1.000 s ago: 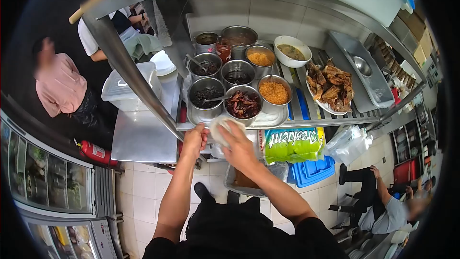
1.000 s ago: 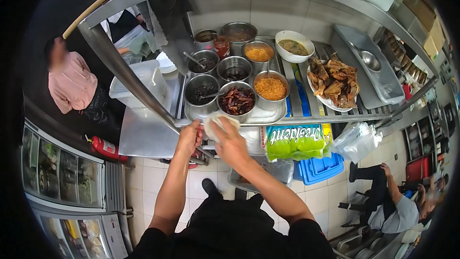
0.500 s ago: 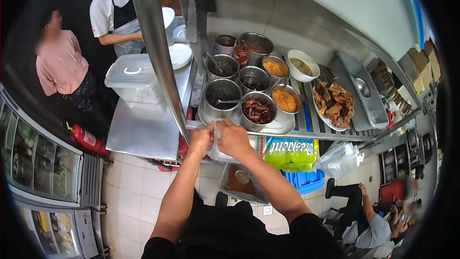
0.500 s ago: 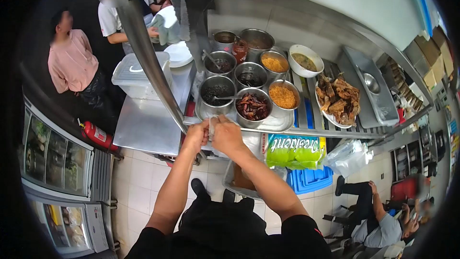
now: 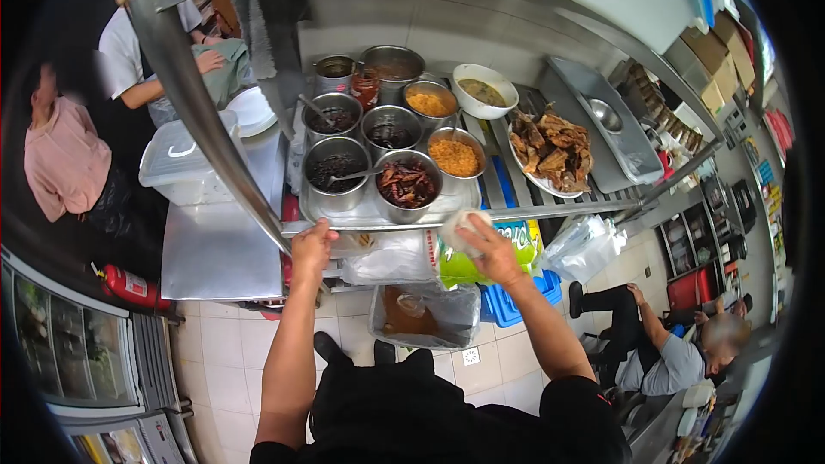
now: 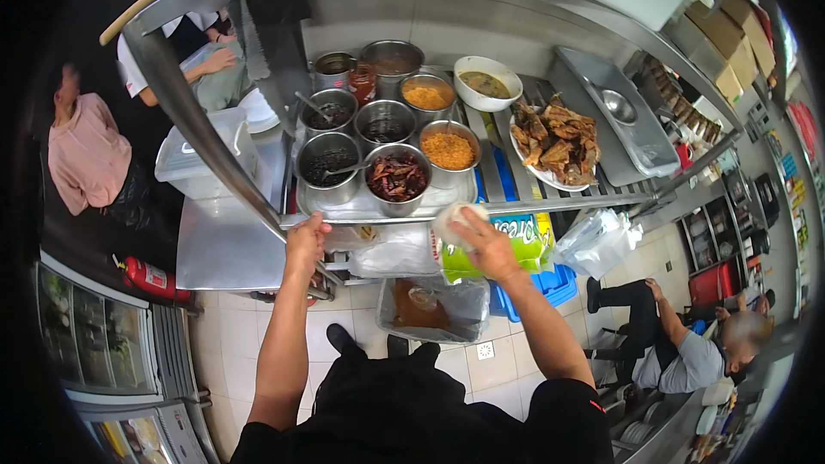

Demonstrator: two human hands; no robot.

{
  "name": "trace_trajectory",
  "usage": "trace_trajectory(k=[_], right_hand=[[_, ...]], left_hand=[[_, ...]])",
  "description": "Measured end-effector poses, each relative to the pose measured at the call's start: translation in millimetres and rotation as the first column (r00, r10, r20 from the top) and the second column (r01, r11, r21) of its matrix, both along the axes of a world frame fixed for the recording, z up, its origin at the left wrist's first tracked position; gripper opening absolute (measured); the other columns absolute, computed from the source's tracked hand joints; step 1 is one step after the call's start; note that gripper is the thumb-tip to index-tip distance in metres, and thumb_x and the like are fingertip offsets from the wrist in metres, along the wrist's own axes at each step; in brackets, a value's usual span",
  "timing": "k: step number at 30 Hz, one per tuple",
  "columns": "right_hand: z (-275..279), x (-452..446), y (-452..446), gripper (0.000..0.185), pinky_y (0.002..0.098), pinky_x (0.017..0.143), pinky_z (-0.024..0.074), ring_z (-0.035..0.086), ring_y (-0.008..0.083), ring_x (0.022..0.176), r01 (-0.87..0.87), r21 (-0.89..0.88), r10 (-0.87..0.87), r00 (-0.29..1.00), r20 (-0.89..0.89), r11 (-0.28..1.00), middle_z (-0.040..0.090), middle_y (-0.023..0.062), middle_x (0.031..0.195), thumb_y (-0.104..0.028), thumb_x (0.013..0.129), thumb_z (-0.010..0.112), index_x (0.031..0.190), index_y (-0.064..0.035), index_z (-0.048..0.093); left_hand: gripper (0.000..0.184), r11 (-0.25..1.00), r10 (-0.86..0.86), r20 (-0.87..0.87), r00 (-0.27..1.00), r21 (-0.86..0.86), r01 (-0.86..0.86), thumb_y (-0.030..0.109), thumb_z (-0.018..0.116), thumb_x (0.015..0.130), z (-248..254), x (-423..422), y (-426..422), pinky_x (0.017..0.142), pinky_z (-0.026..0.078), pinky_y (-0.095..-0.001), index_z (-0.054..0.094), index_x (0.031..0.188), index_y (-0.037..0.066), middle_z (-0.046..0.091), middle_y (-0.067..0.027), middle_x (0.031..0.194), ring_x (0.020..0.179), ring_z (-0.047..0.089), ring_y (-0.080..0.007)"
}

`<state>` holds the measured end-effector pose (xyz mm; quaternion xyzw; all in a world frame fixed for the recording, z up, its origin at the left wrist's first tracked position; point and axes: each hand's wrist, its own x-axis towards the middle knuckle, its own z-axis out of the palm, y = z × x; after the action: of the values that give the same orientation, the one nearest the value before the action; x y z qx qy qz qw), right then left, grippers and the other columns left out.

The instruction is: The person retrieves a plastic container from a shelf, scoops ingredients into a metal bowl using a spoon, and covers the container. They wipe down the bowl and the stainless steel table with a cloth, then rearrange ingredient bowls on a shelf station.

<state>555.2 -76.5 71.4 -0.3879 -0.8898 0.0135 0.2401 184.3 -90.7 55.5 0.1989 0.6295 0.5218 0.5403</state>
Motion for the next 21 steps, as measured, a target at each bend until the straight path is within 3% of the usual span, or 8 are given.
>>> trace_trajectory(k=[4, 8, 10, 13, 15, 16, 20, 21], right_hand=[[-7, 69, -15, 0.067, 0.0391, 0.092, 0.0474, 0.054, 0.0344, 0.112, 0.548, 0.034, -0.539, 0.83, -0.144, 0.836, 0.05, 0.0174, 0.13, 0.006, 0.058, 0.064, 0.122, -0.0128, 0.056], [2, 76, -11, 0.059, 0.038, 0.1, 0.0356, 0.047, 0.0353, 0.116, 0.628, -0.04, -0.515, 0.598, -0.614, 0.777, 0.05, 0.0203, 0.123, 0.008, 0.067, 0.055, 0.125, -0.0055, 0.052], [-32, 58, 12, 0.063, 0.0385, 0.106, 0.0281, 0.04, 0.0359, 0.123, 0.643, -0.204, -0.484, 0.295, -0.824, 0.739, 0.041, 0.0218, 0.132, 0.008, 0.072, 0.05, 0.134, -0.0015, 0.04], [-104, -36, 36, 0.07, 0.0425, 0.111, 0.0165, 0.026, 0.0399, 0.131, 0.805, -0.151, -0.57, 0.261, -0.779, 0.574, 0.03, 0.0275, 0.138, 0.004, 0.076, 0.047, 0.139, 0.0077, 0.017], [-116, -115, 12, 0.068, 0.0416, 0.11, 0.0177, 0.024, 0.0403, 0.132, 0.538, -0.295, -0.513, 0.314, -0.799, 0.79, 0.028, 0.0301, 0.137, 0.0, 0.077, 0.05, 0.137, 0.0086, 0.019], [-146, -153, 1, 0.066, 0.0407, 0.107, 0.0253, 0.035, 0.0385, 0.125, 0.568, -0.303, -0.549, 0.329, -0.768, 0.765, 0.037, 0.0293, 0.129, 0.001, 0.075, 0.052, 0.133, 0.0099, 0.023], [-128, -179, -32, 0.053, 0.0344, 0.093, 0.042, 0.052, 0.0292, 0.107, -0.262, -0.535, -0.281, 0.625, -0.729, 0.803, 0.052, 0.0193, 0.109, 0.006, 0.071, 0.055, 0.121, 0.0041, 0.038], [-130, -184, -38, 0.051, 0.0328, 0.093, 0.0418, 0.052, 0.0266, 0.107, -0.212, -0.572, -0.319, 0.655, -0.685, 0.793, 0.052, 0.0171, 0.109, 0.007, 0.07, 0.055, 0.118, 0.0011, 0.041]], left_hand=[[0.038, 0.998, -0.032, 0.004, 0.999, 0.062, 0.031, 0.037, 0.058, 0.088, 4, 4, -9, 0.034, 0.018, -0.0226, 0.059, 0.067, 0.006, 0.038, 0.0055, 0.047, 0.036, 0.03, -0.005], [0.043, 0.966, -0.109, -0.07, 0.992, 0.228, 0.122, 0.044, 0.049, 0.093, -33, 12, -40, 0.032, 0.02, -0.0234, 0.058, 0.082, 0.003, 0.039, 0.0018, 0.047, 0.035, 0.032, -0.0072], [0.046, 0.982, -0.141, 0.068, 0.988, 0.14, 0.13, 0.046, 0.046, 0.093, -79, 21, -59, 0.032, 0.022, -0.0249, 0.057, 0.082, 0.003, 0.039, 0.0007, 0.046, 0.034, 0.033, -0.009], [0.046, 0.941, -0.281, 0.037, 0.959, -0.185, 0.283, 0.049, 0.042, 0.093, -144, 43, -88, 0.034, 0.03, -0.0249, 0.057, 0.09, 0.005, 0.044, -0.0008, 0.05, 0.038, 0.039, -0.0096], [0.041, 0.86, -0.453, -0.047, 0.89, -0.284, 0.423, 0.044, 0.041, 0.095, -169, 53, -108, 0.035, 0.034, -0.0255, 0.057, 0.094, 0.006, 0.048, -0.0019, 0.052, 0.039, 0.043, -0.0106], [0.039, 0.805, -0.551, -0.142, 0.823, -0.35, 0.479, 0.043, 0.043, 0.093, -175, 53, -116, 0.036, 0.039, -0.0272, 0.058, 0.095, 0.006, 0.054, -0.0059, 0.056, 0.04, 0.048, -0.0117], [0.04, 0.625, -0.78, -0.445, 0.44, -0.534, 0.569, 0.042, 0.051, 0.087, -207, 8, -166, 0.076, 0.051, -0.0382, 0.063, 0.097, 0.005, 0.066, -0.0173, 0.093, 0.087, 0.064, -0.0312], [0.039, 0.629, -0.776, -0.426, 0.465, -0.573, 0.525, 0.042, 0.052, 0.086, -222, -14, -181, 0.089, 0.045, -0.0401, 0.064, 0.097, 0.006, 0.064, -0.0171, 0.104, 0.103, 0.058, -0.0355]])
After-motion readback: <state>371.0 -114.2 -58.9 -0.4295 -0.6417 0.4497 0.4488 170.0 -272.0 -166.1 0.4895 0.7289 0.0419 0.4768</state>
